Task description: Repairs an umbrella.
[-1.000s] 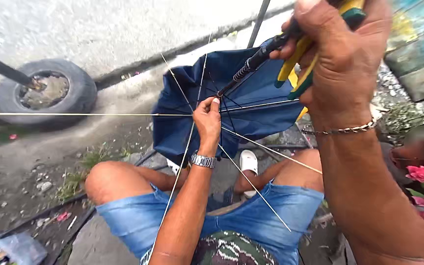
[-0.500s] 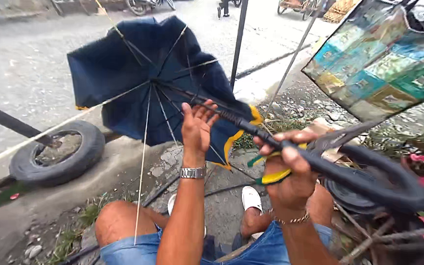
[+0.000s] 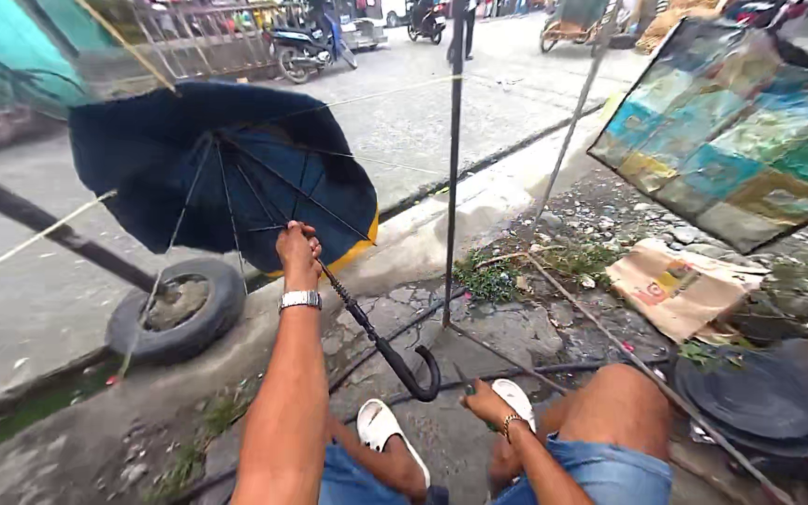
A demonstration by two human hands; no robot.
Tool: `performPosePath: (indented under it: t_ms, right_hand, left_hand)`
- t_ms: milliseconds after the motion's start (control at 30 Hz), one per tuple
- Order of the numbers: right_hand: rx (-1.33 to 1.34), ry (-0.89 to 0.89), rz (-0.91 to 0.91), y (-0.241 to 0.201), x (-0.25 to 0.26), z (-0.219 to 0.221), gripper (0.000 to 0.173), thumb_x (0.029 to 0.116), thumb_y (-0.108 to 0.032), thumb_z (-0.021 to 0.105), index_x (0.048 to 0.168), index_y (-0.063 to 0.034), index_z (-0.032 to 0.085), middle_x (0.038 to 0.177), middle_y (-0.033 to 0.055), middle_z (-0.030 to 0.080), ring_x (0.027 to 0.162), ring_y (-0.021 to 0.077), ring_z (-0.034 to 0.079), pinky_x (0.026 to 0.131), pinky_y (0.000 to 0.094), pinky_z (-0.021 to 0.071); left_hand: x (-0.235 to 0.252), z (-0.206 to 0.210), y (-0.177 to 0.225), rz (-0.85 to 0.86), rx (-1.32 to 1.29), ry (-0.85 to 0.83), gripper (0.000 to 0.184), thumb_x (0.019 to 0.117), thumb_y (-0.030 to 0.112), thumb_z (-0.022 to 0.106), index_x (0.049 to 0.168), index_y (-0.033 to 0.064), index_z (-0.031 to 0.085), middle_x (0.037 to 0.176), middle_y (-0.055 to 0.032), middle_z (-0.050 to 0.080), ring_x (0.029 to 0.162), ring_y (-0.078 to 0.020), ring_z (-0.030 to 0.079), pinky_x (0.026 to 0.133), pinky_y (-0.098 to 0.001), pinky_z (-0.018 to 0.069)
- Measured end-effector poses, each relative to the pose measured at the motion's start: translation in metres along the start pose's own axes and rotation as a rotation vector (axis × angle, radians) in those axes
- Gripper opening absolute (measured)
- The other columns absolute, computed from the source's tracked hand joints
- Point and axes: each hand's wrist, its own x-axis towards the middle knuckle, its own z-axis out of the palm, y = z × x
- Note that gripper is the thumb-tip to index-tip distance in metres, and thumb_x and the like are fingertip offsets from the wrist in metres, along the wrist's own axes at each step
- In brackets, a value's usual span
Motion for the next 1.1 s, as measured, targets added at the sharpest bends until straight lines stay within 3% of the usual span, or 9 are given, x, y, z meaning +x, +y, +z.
performPosePath:
  t_ms: [67, 133, 233, 467, 567, 733, 833, 900, 1100]
  right_hand:
    - [-0.248, -0.07, 0.126, 0.029, 0.046, 0.021, 0.051, 0.0932, -0.031, 0.067, 0.133, 0.0014, 0.062, 0.131, 0.0259, 0.064, 0.123, 0.0393, 0.062, 0.103, 0.062, 0.0472]
    - [-0.372, -0.087, 0.174, 0.058, 0.08, 0.046, 0.053, 0.0945, -0.037, 0.063, 0.129, 0.003, 0.064, 0.132, 0.0253, 0.063, 0.124, 0.0379, 0.061, 0.102, 0.0594, 0.0486]
    - [-0.284, 0.01, 0.053, 0.026, 0.066, 0.044, 0.089, 0.0979, -0.064, 0.054, 0.153, 0.0046, 0.041, 0.152, 0.0338, 0.043, 0.143, 0.0462, 0.043, 0.117, 0.0601, 0.0368]
    - [0.157, -0.212, -0.722, -0.131, -0.053, 0.083, 0.069, 0.1027, -0.057, 0.05, 0.15, -0.0063, 0.049, 0.143, 0.0156, 0.059, 0.132, 0.0242, 0.058, 0.114, 0.0455, 0.0465]
    - [0.172, -0.196, -0.787, -0.139, -0.088, 0.113, 0.059, 0.1011, -0.054, 0.054, 0.14, -0.0103, 0.061, 0.123, 0.0077, 0.071, 0.114, 0.0186, 0.067, 0.102, 0.0425, 0.0536]
    - [0.131, -0.108, -0.832, -0.131, -0.109, 0.122, 0.06, 0.1013, -0.047, 0.057, 0.146, -0.0064, 0.054, 0.137, 0.0117, 0.064, 0.128, 0.0206, 0.06, 0.111, 0.0427, 0.0482]
    - [0.163, -0.11, -0.824, -0.142, -0.117, 0.122, 0.051, 0.1046, -0.038, 0.053, 0.145, -0.0061, 0.054, 0.125, 0.0099, 0.07, 0.113, 0.0169, 0.068, 0.101, 0.0397, 0.0547]
    - [0.26, -0.171, -0.75, -0.144, -0.123, 0.121, 0.042, 0.1067, -0.026, 0.049, 0.141, -0.0029, 0.053, 0.109, 0.0111, 0.071, 0.089, 0.0169, 0.072, 0.082, 0.0359, 0.062]
    - [0.466, -0.096, -0.807, -0.139, -0.13, 0.114, 0.029, 0.1071, -0.029, 0.051, 0.114, -0.0046, 0.065, 0.069, 0.0013, 0.057, 0.056, 0.0108, 0.052, 0.054, 0.0291, 0.0478]
  left_hand:
    - [-0.002, -0.027, 0.001, 0.054, 0.174, -0.015, 0.038, 0.1105, 0.046, 0.034, 0.121, 0.015, 0.054, 0.086, 0.0016, 0.056, 0.05, -0.0057, 0.037, 0.046, -0.0226, 0.0364]
    - [-0.01, -0.057, -0.002, 0.07, 0.327, 0.004, 0.049, 0.1087, 0.056, 0.034, 0.133, 0.017, 0.052, 0.087, -0.0008, 0.057, 0.05, -0.0081, 0.038, 0.046, -0.0255, 0.0371]
    - [-0.009, -0.086, -0.006, 0.09, 0.423, 0.033, 0.05, 0.1084, 0.057, 0.035, 0.136, 0.0184, 0.052, 0.084, -0.0018, 0.059, 0.05, -0.0099, 0.039, 0.046, -0.0271, 0.0362]
    - [0.004, -0.076, -0.01, 0.087, 0.131, 0.027, 0.031, 0.1121, 0.029, 0.041, 0.124, 0.0054, 0.056, 0.078, 0.0014, 0.055, 0.05, -0.0047, 0.041, 0.044, -0.0196, 0.0372]
    - [-0.011, -0.075, -0.002, 0.038, 0.007, 0.008, 0.038, 0.1135, 0.033, 0.033, 0.122, 0.0067, 0.059, 0.076, 0.0024, 0.056, 0.047, -0.0038, 0.038, 0.041, -0.018, 0.0334]
    - [-0.022, -0.089, 0.009, -0.018, -0.154, -0.032, 0.051, 0.1132, 0.033, 0.016, 0.118, 0.0071, 0.06, 0.083, -0.0008, 0.065, 0.049, -0.0058, 0.045, 0.043, -0.0193, 0.0367]
    - [-0.024, -0.088, 0.013, 0.009, -0.18, 0.0, 0.048, 0.113, 0.028, 0.017, 0.116, 0.0063, 0.06, 0.084, -0.0017, 0.065, 0.048, -0.0064, 0.044, 0.042, -0.0194, 0.0362]
    - [-0.024, -0.09, 0.013, 0.026, -0.206, 0.013, 0.044, 0.1126, 0.024, 0.02, 0.117, 0.0041, 0.059, 0.087, -0.0037, 0.064, 0.051, -0.0074, 0.047, 0.043, -0.02, 0.0384]
    - [-0.028, -0.101, 0.02, -0.03, -0.433, -0.117, 0.043, 0.1138, 0.025, 0.023, 0.111, 0.0031, 0.06, 0.096, -0.0092, 0.068, 0.069, -0.0132, 0.063, 0.06, -0.025, 0.055]
